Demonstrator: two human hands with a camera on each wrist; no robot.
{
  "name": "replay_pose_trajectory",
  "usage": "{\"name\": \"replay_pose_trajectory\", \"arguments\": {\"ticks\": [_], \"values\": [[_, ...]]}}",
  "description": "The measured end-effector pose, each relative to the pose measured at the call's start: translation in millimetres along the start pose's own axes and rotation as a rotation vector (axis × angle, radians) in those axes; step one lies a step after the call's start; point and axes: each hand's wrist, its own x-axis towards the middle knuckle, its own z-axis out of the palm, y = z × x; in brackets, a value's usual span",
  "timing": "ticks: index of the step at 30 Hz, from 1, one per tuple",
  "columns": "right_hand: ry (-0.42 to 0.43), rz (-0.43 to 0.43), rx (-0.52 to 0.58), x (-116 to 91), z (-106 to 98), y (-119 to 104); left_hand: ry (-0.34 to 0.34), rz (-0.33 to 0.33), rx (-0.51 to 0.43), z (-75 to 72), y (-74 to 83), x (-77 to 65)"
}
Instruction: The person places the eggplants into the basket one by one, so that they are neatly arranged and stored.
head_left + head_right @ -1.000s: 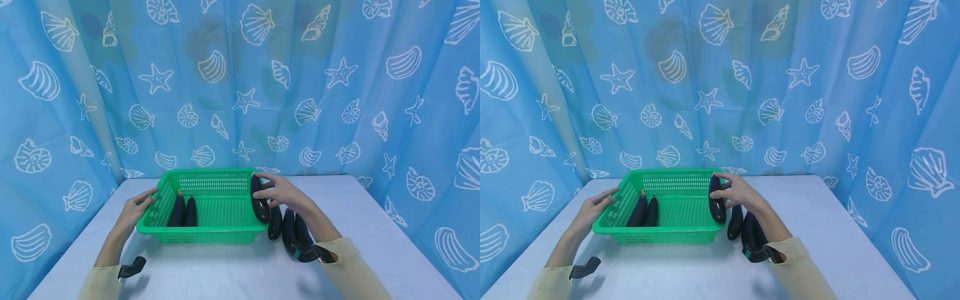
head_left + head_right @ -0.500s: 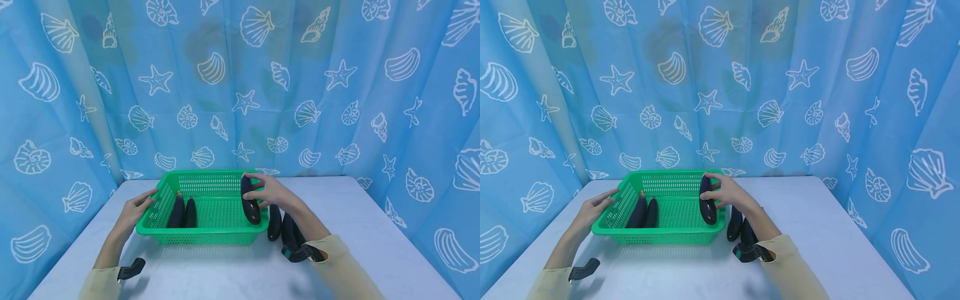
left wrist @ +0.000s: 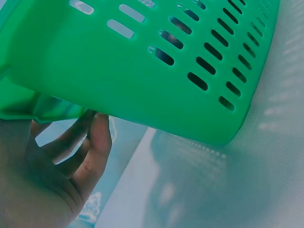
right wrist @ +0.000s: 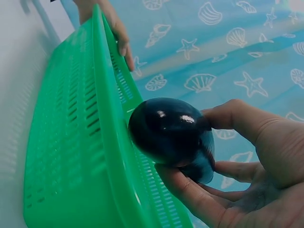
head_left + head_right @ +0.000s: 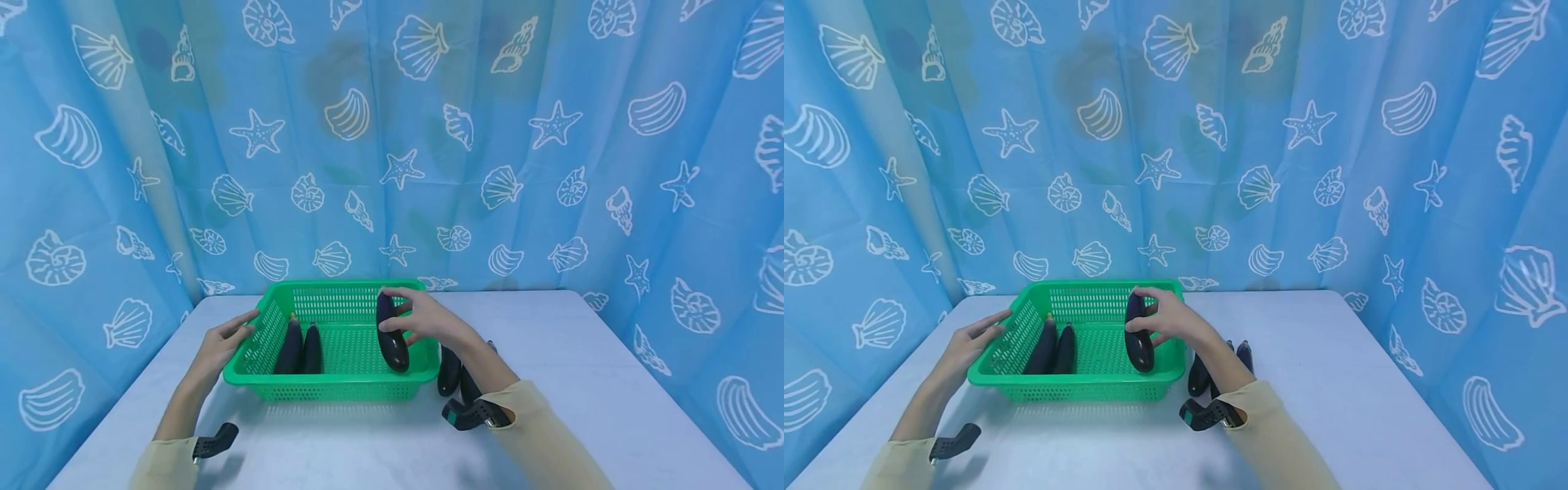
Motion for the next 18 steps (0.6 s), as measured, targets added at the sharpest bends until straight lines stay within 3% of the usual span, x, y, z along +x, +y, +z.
{"name": "replay_pose_trajectory", "arguments": {"ticks": [18], "values": [[-0.027, 0.045, 0.028, 22, 29, -4, 0.004, -0.006, 0.005, 0.3, -0.4, -0.2]]}}
